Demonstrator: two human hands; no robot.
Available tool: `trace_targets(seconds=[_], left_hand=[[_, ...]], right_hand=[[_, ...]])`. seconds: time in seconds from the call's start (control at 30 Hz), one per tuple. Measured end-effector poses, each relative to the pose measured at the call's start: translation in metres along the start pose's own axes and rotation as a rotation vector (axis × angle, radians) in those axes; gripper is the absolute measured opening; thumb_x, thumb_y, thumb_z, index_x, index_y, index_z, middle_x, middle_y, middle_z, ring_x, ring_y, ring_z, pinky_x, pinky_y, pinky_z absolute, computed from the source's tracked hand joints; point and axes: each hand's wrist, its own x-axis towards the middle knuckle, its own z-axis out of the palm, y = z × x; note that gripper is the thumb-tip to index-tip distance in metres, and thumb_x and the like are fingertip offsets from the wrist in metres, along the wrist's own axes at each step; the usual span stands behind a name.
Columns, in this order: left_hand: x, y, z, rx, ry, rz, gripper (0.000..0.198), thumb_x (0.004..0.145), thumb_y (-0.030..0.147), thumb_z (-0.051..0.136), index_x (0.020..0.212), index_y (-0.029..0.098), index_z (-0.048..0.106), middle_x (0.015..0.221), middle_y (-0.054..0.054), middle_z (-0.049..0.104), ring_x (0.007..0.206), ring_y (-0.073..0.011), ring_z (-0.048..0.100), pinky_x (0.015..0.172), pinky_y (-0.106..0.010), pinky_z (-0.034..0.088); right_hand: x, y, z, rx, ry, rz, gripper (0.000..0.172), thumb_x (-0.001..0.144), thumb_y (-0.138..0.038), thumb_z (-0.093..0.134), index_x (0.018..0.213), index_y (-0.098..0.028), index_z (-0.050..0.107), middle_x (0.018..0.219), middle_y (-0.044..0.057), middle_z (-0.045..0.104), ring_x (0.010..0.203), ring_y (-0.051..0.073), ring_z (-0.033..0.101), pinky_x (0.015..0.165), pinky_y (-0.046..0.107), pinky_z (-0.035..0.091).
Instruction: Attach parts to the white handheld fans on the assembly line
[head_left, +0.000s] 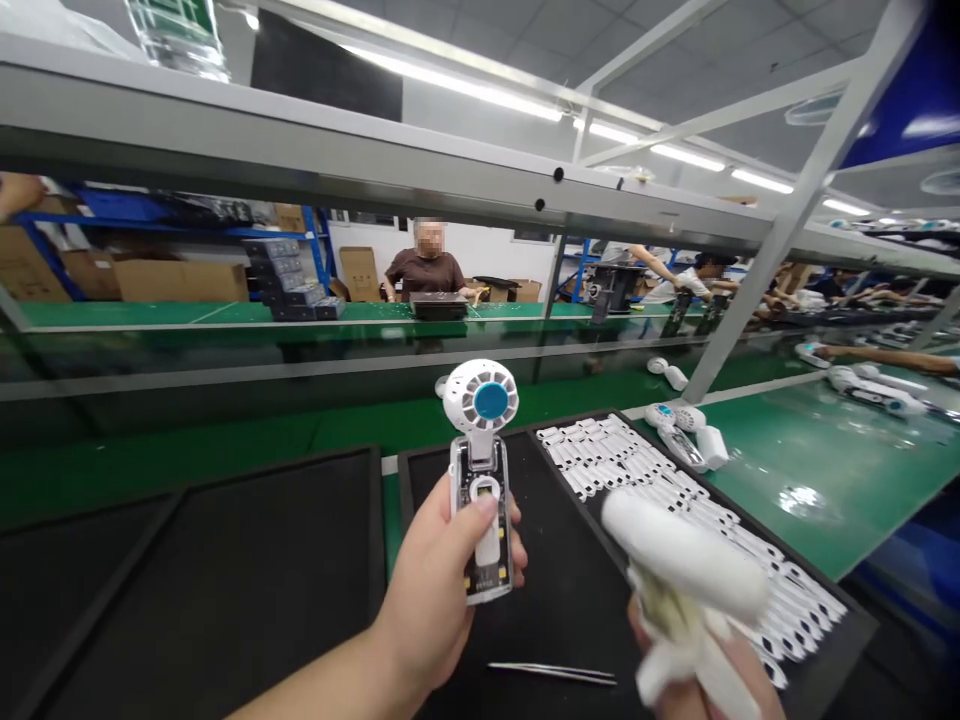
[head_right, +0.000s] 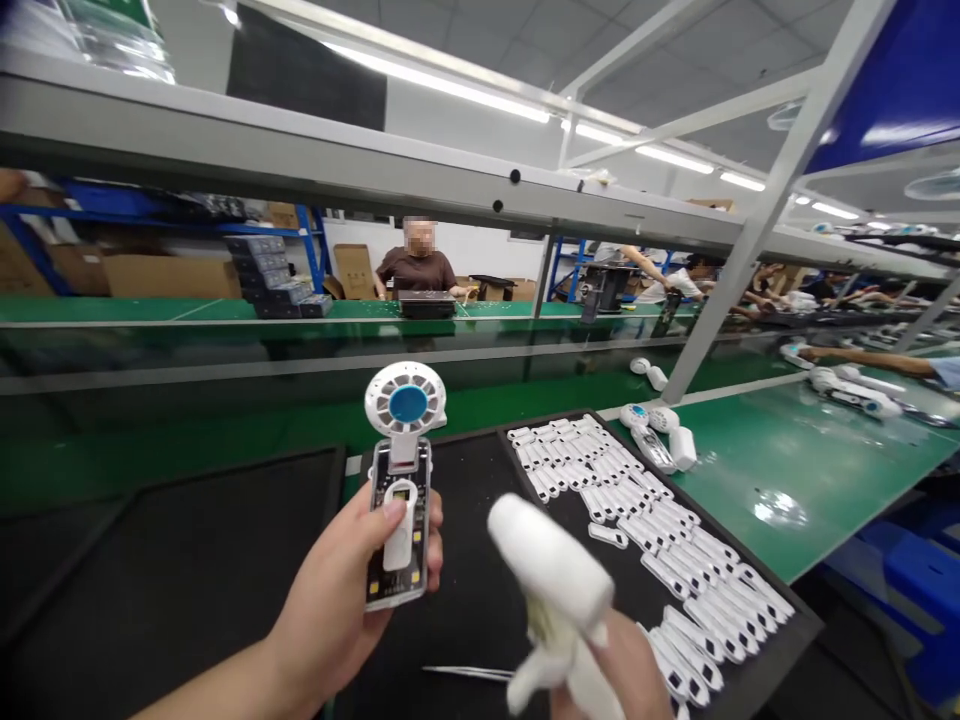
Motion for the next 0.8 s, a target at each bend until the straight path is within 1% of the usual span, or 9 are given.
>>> trace_targets(seconds=[0.07,0.17,0.23,0.3,0.4,0.5,0.57,0.7,0.8], left_hand=[[0.002,0.003,-0.002,-0.003,0.005,0.039,0.03,0.084,0.043,0.066,0.094,0.015,0.06,0.09,-0.007,0.067,0.065,-0.0149,0.063,0.06,-0.027,0.054],[0.002,0.004,-0.005,-0.026,-0.043,0.063,0.034,0.076,0.033,0.078,0.103,0.018,0.062,0.106,-0.009,0.069,0.076,-0.0207,0.068,0.071,-0.035,0.058],[0.001,0.001,-0.008,-0.032,-0.112,0.074,0.036,0.071,0.028,0.082,0.099,0.018,0.063,0.099,-0.007,0.068,0.077,-0.022,0.068,0.074,-0.038,0.058],[0.002,-0.003,-0.01,-0.015,-0.157,0.073,0.035,0.069,0.03,0.084,0.094,0.017,0.063,0.088,-0.004,0.065,0.072,-0.0198,0.066,0.07,-0.036,0.057],[0.002,-0.007,-0.009,0.01,-0.125,0.032,0.035,0.071,0.036,0.082,0.092,0.018,0.061,0.081,-0.002,0.062,0.062,-0.0161,0.063,0.06,-0.032,0.055],[0.001,-0.004,-0.004,0.008,-0.059,0.01,0.032,0.075,0.038,0.079,0.089,0.018,0.059,0.077,-0.001,0.06,0.059,-0.0155,0.061,0.057,-0.033,0.054],[-0.001,-0.001,-0.001,0.009,-0.038,0.009,0.033,0.073,0.036,0.08,0.089,0.018,0.058,0.078,-0.001,0.06,0.06,-0.0152,0.06,0.058,-0.032,0.053],[-0.001,0.0,-0.002,0.044,-0.066,-0.011,0.043,0.061,0.025,0.086,0.092,0.018,0.058,0.081,-0.001,0.063,0.065,-0.0154,0.062,0.064,-0.032,0.054],[0.003,-0.002,-0.005,0.026,-0.131,-0.035,0.05,0.058,0.02,0.085,0.1,0.02,0.057,0.083,-0.001,0.063,0.07,-0.0159,0.063,0.069,-0.032,0.054]], right_hand=[[0.004,0.016,0.003,-0.128,-0.069,0.016,0.022,0.096,-0.023,0.04,0.087,-0.022,0.06,0.067,0.004,0.066,0.057,0.023,0.066,0.053,0.029,0.046],[0.012,0.029,0.018,-0.382,-0.312,0.089,0.021,0.092,-0.013,0.041,0.079,-0.023,0.055,0.066,0.002,0.067,0.056,0.023,0.067,0.049,0.029,0.033],[0.014,0.03,0.03,-0.449,-0.453,0.123,0.022,0.094,-0.013,0.043,0.078,-0.022,0.056,0.068,0.003,0.069,0.057,0.024,0.068,0.049,0.029,0.029],[0.014,0.028,0.038,-0.461,-0.529,0.146,0.022,0.097,-0.015,0.045,0.08,-0.021,0.058,0.071,0.005,0.071,0.061,0.025,0.07,0.051,0.03,0.028],[0.013,0.023,0.042,-0.458,-0.583,0.172,0.021,0.098,-0.014,0.044,0.086,-0.02,0.06,0.077,0.006,0.072,0.067,0.026,0.072,0.053,0.03,0.03],[0.015,0.019,0.04,-0.448,-0.616,0.184,0.021,0.099,-0.014,0.044,0.09,-0.019,0.061,0.08,0.007,0.073,0.069,0.027,0.072,0.054,0.031,0.032],[0.016,0.016,0.038,-0.443,-0.637,0.193,0.021,0.099,-0.013,0.043,0.092,-0.019,0.062,0.083,0.007,0.073,0.072,0.027,0.072,0.056,0.031,0.034],[0.016,0.014,0.038,-0.435,-0.663,0.212,0.022,0.1,-0.014,0.042,0.092,-0.019,0.061,0.084,0.008,0.073,0.073,0.028,0.072,0.056,0.032,0.034],[0.017,0.02,0.038,-0.421,-0.643,0.218,0.02,0.099,-0.015,0.043,0.09,-0.019,0.06,0.08,0.008,0.072,0.071,0.028,0.072,0.055,0.032,0.031]])
